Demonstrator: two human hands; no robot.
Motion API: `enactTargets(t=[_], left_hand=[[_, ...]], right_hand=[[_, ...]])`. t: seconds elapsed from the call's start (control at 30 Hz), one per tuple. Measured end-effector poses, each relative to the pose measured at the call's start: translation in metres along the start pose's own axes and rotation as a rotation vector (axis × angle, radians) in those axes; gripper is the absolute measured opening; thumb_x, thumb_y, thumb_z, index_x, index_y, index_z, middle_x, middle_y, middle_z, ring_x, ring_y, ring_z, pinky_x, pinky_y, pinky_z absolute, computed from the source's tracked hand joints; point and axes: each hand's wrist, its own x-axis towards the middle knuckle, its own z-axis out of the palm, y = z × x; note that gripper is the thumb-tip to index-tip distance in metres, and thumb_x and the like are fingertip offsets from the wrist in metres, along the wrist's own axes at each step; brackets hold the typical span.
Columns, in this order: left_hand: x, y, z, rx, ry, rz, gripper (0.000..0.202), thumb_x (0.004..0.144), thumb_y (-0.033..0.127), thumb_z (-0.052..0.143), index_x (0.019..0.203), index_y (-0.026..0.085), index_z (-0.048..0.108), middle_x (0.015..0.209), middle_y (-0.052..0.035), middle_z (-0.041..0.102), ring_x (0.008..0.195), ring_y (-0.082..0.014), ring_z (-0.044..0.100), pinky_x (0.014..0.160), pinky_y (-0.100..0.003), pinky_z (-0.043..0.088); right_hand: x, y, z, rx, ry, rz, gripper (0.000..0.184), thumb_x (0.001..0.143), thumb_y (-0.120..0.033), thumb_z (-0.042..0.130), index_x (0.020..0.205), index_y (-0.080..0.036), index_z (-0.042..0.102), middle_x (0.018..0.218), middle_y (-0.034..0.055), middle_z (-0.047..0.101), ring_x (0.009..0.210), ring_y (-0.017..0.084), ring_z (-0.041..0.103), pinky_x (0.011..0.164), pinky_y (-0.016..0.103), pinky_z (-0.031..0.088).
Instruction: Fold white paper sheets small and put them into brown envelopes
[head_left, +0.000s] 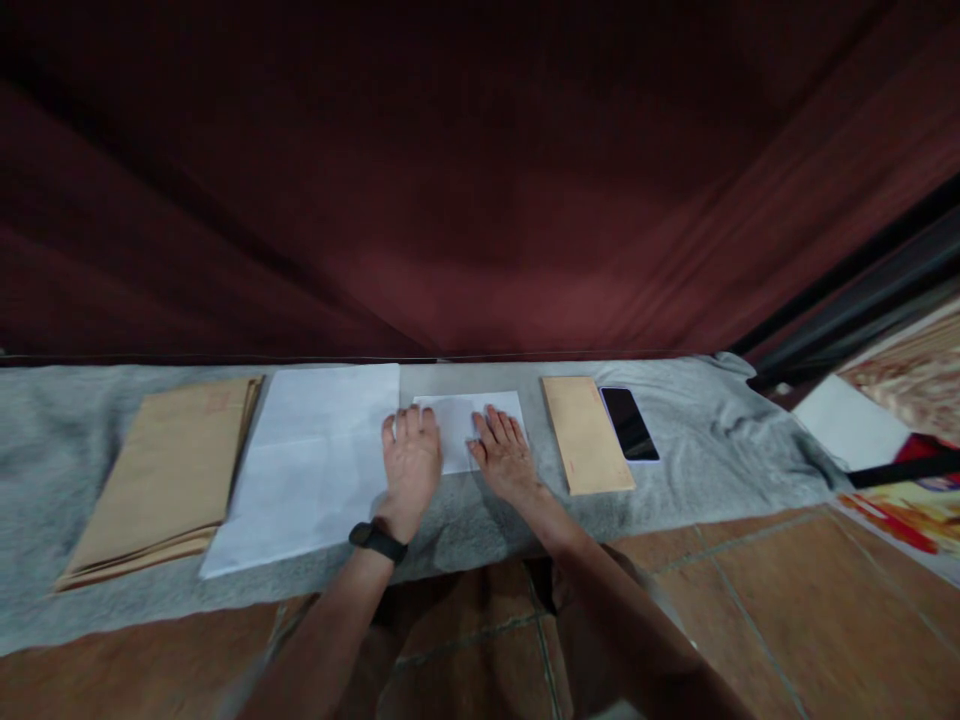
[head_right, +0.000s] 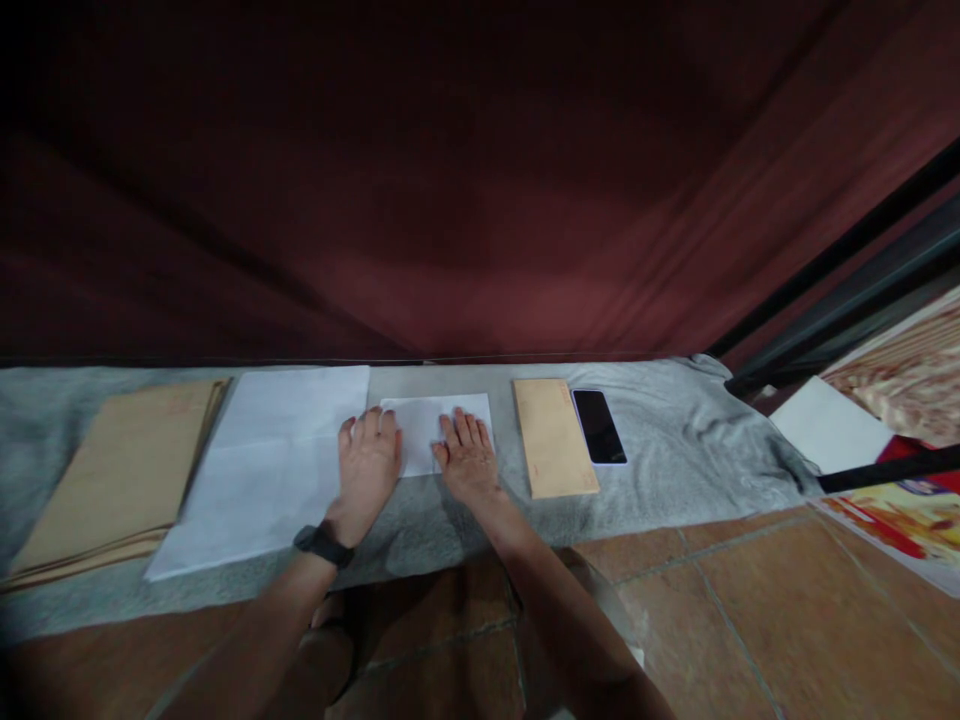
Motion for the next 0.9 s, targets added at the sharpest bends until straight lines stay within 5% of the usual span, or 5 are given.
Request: enactTargets(t=[0.13, 0.37, 0.47, 0.57, 0.9], left_hand=[[-0.010, 0.016, 0.022, -0.126, -0.027, 0.274, 0.051, 0.102, 0.025, 0.031, 0.149, 0.010, 0.046, 0.160, -0.0156, 0.042, 0.152, -0.0280, 0.032, 0.125, -0.049, 0.022], [-0.020, 0.022, 0.043, -0.144, -0.068, 0.293, 0.056, 0.103, 0.031, 0.031, 0.155, 0.011, 0.038, 0.164, -0.0139, 0.033, 0.155, -0.0275, 0.024, 0.127, -0.051, 0.018], [-0.020, 0.022, 0.041, -0.130, -0.070, 0.303, 0.056, 0.102, 0.028, 0.033, 0.155, 0.012, 0.038, 0.164, -0.0148, 0.033, 0.155, -0.0286, 0.023, 0.126, -0.053, 0.018], [-0.021, 0.022, 0.040, -0.110, -0.116, 0.333, 0.057, 0.099, 0.025, 0.040, 0.154, 0.011, 0.039, 0.161, -0.0174, 0.038, 0.154, -0.0314, 0.025, 0.126, -0.055, 0.018], [-0.026, 0.020, 0.051, -0.148, -0.069, 0.345, 0.057, 0.098, 0.017, 0.035, 0.152, 0.001, 0.038, 0.159, -0.0207, 0.040, 0.153, -0.0273, 0.028, 0.126, -0.049, 0.025]], right_hand=[[-0.001, 0.000, -0.002, 0.024, -0.016, -0.005, 0.050, 0.107, -0.033, 0.038, 0.155, -0.018, 0.042, 0.164, 0.0112, 0.034, 0.152, 0.027, 0.032, 0.124, 0.047, 0.025], [0.016, 0.011, -0.014, 0.228, -0.059, 0.084, 0.046, 0.104, -0.018, 0.034, 0.145, -0.016, 0.054, 0.155, 0.0077, 0.050, 0.145, 0.017, 0.043, 0.121, 0.036, 0.033], [0.023, 0.008, -0.015, 0.335, -0.004, 0.110, 0.047, 0.107, -0.027, 0.030, 0.145, -0.014, 0.054, 0.154, 0.0090, 0.051, 0.144, 0.016, 0.044, 0.121, 0.035, 0.035], [0.027, -0.004, -0.009, 0.386, 0.032, -0.009, 0.049, 0.108, -0.033, 0.029, 0.149, -0.015, 0.050, 0.159, 0.0080, 0.044, 0.149, 0.017, 0.037, 0.123, 0.036, 0.032], [0.026, -0.006, 0.007, 0.173, -0.026, -0.065, 0.051, 0.110, -0.035, 0.026, 0.154, -0.016, 0.044, 0.160, 0.0083, 0.042, 0.151, 0.021, 0.034, 0.125, 0.045, 0.024]])
